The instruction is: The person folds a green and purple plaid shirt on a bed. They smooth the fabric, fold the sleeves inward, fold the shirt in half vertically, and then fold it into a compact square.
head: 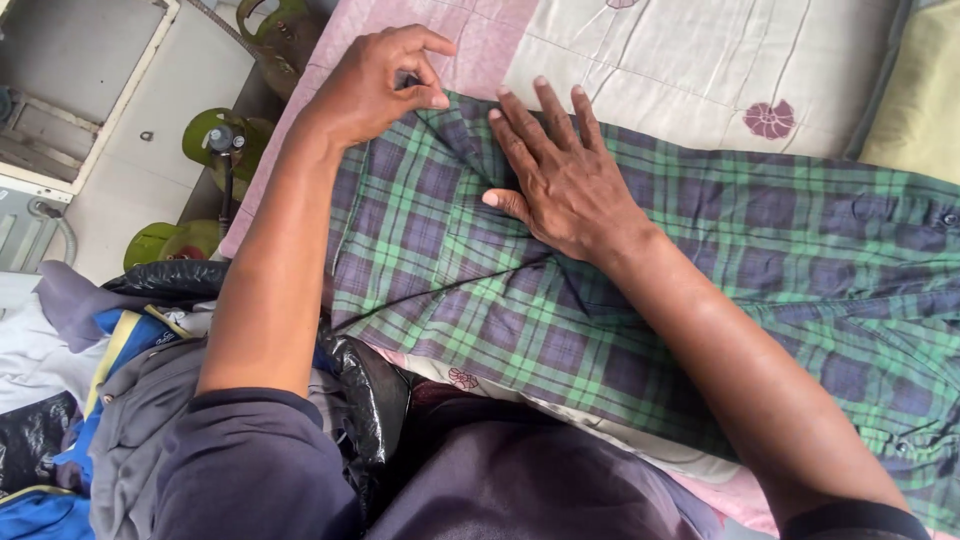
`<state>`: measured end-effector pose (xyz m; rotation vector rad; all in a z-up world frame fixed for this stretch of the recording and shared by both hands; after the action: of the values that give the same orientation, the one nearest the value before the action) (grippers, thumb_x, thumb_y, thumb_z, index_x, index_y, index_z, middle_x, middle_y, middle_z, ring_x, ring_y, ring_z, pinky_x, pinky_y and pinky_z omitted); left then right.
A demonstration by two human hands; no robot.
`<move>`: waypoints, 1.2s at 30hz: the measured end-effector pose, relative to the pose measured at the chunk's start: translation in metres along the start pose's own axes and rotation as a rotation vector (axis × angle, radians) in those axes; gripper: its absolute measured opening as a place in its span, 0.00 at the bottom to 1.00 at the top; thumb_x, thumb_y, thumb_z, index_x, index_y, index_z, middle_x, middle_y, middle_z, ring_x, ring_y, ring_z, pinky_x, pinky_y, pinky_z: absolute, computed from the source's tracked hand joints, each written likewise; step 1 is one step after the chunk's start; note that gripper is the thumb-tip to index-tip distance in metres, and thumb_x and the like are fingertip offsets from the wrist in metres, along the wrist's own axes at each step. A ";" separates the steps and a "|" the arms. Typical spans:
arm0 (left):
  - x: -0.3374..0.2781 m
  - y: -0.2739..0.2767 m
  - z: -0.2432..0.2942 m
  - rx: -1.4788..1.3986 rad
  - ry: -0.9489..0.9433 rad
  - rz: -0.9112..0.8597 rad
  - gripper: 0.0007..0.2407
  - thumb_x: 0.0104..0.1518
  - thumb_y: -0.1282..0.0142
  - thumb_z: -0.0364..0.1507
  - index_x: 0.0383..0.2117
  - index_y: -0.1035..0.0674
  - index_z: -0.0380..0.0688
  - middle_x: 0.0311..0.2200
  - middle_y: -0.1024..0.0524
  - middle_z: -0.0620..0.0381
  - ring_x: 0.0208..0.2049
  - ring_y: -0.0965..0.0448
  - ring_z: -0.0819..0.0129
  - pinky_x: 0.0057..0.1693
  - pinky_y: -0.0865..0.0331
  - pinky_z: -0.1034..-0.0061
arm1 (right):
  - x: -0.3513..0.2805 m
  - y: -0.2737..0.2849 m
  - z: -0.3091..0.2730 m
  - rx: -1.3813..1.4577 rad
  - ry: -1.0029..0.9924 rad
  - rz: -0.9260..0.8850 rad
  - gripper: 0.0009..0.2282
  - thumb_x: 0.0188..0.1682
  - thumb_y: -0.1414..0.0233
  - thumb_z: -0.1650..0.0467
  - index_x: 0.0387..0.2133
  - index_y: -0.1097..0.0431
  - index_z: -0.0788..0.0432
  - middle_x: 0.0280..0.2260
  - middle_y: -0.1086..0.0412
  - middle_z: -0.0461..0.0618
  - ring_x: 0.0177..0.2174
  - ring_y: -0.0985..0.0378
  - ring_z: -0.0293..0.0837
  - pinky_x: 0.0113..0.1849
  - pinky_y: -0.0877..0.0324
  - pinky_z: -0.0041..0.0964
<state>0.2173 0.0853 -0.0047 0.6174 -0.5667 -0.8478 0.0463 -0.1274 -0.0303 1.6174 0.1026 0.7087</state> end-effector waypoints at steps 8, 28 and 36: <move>0.013 0.001 -0.011 0.134 -0.031 -0.094 0.16 0.66 0.37 0.23 0.56 0.29 0.39 0.32 0.16 0.50 0.34 0.19 0.54 0.41 0.29 0.56 | 0.002 0.003 0.002 0.138 -0.153 0.065 0.24 0.64 0.62 0.57 0.62 0.35 0.63 0.60 0.35 0.56 0.51 0.32 0.60 0.46 0.37 0.57; -0.002 -0.006 -0.015 -0.014 -0.117 -0.011 0.23 0.62 0.29 0.29 0.58 0.30 0.40 0.30 0.20 0.62 0.25 0.27 0.73 0.63 0.45 0.64 | 0.055 0.000 0.022 0.341 -0.294 -0.164 0.12 0.61 0.55 0.67 0.51 0.32 0.63 0.47 0.28 0.61 0.47 0.31 0.69 0.39 0.34 0.63; -0.003 -0.014 -0.024 -0.048 -0.200 0.162 0.20 0.70 0.40 0.37 0.60 0.30 0.39 0.28 0.24 0.53 0.32 0.22 0.65 0.40 0.30 0.70 | 0.063 -0.032 0.033 0.534 -0.244 0.215 0.04 0.58 0.39 0.72 0.38 0.27 0.57 0.34 0.27 0.48 0.37 0.30 0.53 0.41 0.37 0.47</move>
<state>0.2247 0.0871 -0.0313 0.4393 -0.7653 -0.7723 0.1238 -0.1208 -0.0362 2.2405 -0.0673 0.6743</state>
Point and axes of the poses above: each hand's wrist, its own x-axis towards the middle knuckle, its own y-axis out of the back of the hand, z = x × y, the point moved 2 cm from there along x, towards the middle knuckle
